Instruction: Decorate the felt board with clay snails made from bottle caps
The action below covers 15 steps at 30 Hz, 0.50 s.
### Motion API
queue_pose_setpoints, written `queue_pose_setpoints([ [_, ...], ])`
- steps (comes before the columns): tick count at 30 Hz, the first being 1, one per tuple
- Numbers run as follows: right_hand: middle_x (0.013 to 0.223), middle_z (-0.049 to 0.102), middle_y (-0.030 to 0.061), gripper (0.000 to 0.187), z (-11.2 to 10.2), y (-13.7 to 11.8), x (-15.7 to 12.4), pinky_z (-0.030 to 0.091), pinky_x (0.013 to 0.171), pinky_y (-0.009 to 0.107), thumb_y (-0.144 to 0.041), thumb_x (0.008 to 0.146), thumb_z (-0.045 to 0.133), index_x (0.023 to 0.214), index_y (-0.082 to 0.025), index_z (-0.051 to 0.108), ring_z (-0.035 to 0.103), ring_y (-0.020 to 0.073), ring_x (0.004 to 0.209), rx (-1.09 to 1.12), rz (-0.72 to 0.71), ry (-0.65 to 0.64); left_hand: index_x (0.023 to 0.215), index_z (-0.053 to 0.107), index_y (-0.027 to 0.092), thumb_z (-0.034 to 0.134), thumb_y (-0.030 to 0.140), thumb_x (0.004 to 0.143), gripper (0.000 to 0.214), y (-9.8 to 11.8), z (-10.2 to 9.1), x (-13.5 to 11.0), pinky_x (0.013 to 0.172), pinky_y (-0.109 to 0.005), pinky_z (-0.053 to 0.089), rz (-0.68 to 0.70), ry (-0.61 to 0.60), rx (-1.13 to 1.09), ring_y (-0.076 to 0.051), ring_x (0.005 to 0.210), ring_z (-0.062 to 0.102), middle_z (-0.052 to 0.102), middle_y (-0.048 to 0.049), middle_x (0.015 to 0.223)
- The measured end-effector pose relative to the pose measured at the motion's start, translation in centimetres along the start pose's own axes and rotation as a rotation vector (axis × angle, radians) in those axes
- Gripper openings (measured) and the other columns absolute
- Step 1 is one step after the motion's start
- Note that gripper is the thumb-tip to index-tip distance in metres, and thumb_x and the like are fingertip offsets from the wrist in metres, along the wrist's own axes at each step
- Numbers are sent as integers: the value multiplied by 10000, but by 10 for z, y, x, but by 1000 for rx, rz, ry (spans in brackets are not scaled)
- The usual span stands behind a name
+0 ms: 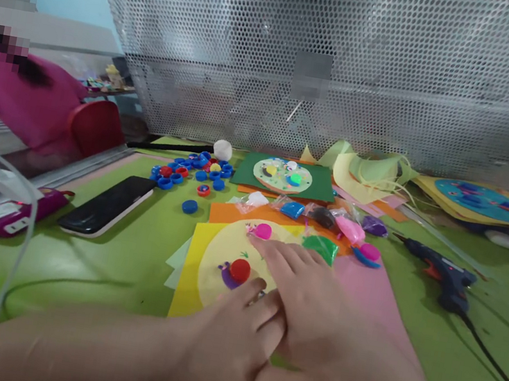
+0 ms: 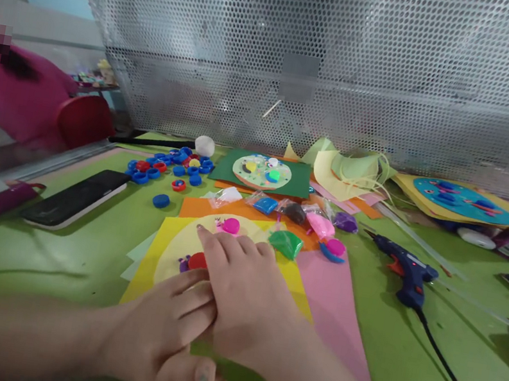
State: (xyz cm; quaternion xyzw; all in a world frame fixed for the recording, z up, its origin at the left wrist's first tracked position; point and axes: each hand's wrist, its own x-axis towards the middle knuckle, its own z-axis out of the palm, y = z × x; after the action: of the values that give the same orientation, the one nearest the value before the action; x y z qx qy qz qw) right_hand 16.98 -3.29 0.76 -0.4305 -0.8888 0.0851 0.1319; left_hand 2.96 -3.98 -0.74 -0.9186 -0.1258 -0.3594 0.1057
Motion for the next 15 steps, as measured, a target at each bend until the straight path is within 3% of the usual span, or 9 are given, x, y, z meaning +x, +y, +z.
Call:
queue_pose_setpoints([
  [2, 1318, 484, 135, 912, 5, -4, 1, 388, 906, 491, -250, 556, 563, 1410, -134, 263, 457, 314, 1140, 32, -30, 23, 1012, 510, 121, 227, 354, 963, 369, 2, 0, 3, 574, -341, 531, -40, -1, -42, -228, 634, 652, 673, -93, 630],
  [4, 1286, 512, 128, 922, 6, -5, 1, 398, 895, 483, -311, 571, 583, 1413, -129, 255, 476, 306, 1111, 69, -46, 62, 1156, 452, 89, 281, 329, 950, 360, 0, 0, 2, 552, -353, 527, 8, 33, -57, -227, 574, 634, 648, -62, 563],
  [6, 1276, 520, 127, 879, 5, -5, -1, 403, 891, 472, -326, 618, 569, 1415, -139, 251, 480, 297, 1114, 72, -20, 117, 1351, 231, 38, 351, 303, 920, 520, -3, -1, -3, 522, -378, 520, 64, 38, -95, -245, 561, 631, 651, -59, 574],
  [8, 1291, 508, 129, 803, 0, -1, -3, 406, 898, 457, -320, 670, 552, 1406, -155, 275, 475, 288, 1137, 68, 59, 143, 1411, -17, 4, 404, 317, 897, 734, -7, -4, -8, 536, -411, 526, 44, 8, -177, -277, 643, 659, 693, -119, 715],
  [10, 1318, 485, 127, 792, -6, 4, -5, 411, 906, 449, -358, 668, 591, 1386, -169, 315, 469, 291, 1154, 111, 156, 91, 1414, -134, 39, 452, 319, 883, 839, -9, -9, -12, 608, -419, 544, -92, -45, -306, -287, 765, 677, 705, -155, 878],
  [15, 1370, 437, 95, 906, -11, 19, -8, 427, 911, 405, -343, 596, 687, 1398, -211, 287, 456, 272, 1180, 289, 235, -48, 1410, -208, 252, 521, 172, 857, 919, -10, -21, -12, 860, -352, 528, -563, -166, -645, -190, 977, 658, 725, -21, 986],
])
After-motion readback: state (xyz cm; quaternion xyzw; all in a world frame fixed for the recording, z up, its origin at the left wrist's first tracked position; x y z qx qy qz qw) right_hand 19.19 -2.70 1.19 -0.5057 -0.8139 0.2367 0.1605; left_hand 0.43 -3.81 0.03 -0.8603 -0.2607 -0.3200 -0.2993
